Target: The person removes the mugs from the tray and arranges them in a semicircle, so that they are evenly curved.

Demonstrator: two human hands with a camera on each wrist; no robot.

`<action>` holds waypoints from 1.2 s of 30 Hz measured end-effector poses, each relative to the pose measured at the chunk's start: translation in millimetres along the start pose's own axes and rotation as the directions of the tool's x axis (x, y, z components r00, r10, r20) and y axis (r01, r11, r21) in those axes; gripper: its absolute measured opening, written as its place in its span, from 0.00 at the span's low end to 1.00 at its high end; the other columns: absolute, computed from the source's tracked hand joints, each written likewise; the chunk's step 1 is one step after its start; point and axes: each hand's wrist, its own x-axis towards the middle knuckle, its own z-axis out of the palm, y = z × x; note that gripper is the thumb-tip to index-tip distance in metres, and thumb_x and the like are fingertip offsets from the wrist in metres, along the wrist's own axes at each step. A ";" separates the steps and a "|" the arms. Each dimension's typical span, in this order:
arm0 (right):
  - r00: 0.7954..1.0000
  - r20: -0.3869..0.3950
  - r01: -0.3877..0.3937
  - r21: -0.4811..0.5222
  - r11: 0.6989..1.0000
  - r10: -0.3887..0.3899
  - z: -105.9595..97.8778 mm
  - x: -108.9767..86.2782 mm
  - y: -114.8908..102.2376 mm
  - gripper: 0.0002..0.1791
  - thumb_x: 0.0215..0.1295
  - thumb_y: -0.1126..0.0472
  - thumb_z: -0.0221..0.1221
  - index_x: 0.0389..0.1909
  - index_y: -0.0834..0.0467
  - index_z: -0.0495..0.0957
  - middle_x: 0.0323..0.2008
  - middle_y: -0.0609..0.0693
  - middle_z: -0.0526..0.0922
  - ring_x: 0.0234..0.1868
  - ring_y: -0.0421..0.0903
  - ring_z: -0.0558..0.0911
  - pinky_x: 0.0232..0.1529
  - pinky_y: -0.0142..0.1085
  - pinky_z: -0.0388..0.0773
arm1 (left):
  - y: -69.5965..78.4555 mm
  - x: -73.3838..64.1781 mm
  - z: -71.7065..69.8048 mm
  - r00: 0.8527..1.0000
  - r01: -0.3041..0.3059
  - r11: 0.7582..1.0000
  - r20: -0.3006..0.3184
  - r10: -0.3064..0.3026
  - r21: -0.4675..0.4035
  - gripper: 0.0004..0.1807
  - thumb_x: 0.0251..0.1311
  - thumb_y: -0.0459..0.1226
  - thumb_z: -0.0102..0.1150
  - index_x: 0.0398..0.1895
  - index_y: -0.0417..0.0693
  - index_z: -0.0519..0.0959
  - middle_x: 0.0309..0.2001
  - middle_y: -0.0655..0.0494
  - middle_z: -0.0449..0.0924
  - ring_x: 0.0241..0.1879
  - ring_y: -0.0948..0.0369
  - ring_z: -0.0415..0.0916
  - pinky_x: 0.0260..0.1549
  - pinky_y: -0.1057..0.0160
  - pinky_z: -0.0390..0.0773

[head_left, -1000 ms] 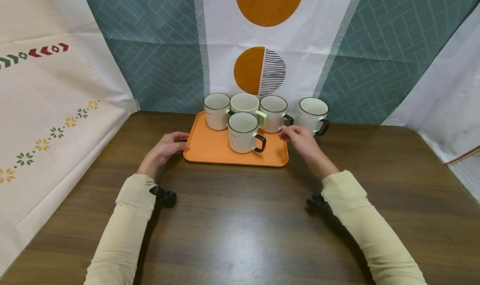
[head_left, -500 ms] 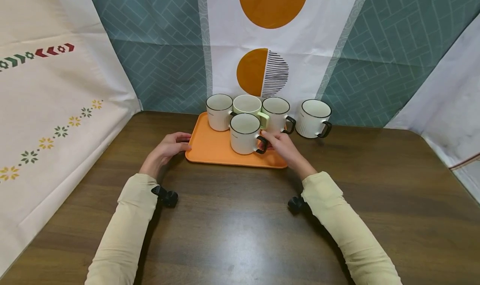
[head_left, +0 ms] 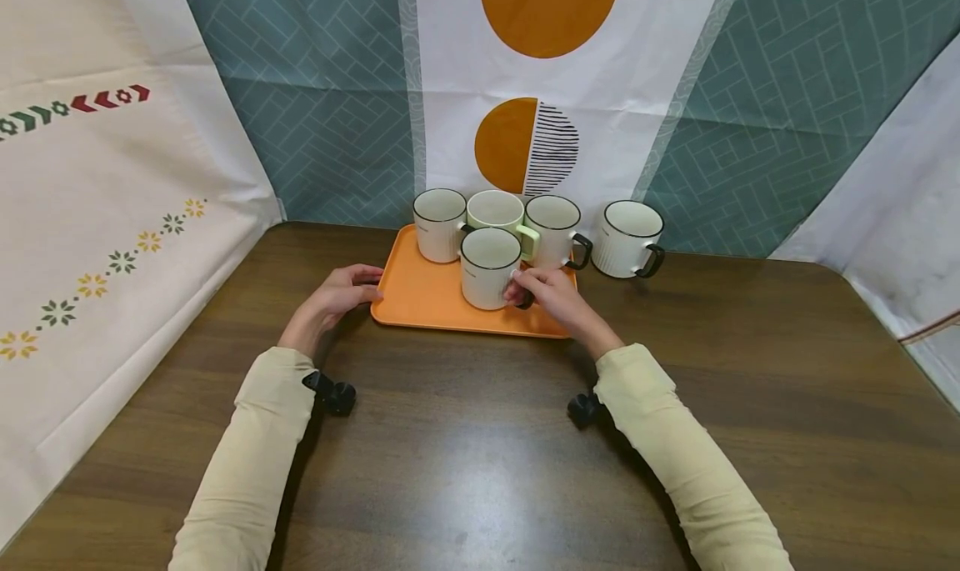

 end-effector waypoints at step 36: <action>0.999 -0.016 -0.043 -0.039 0.998 0.043 -6.3 -19.1 -5.8 0.24 0.78 0.58 0.41 0.19 0.64 0.59 0.18 0.51 0.59 0.26 0.55 0.63 0.33 0.42 0.64 | -1.8 0.3 1.5 1.000 -0.010 1.000 -0.006 0.010 -0.012 0.29 0.64 0.25 0.51 0.68 0.28 0.58 0.64 0.33 0.61 0.57 0.47 0.63 0.62 0.51 0.65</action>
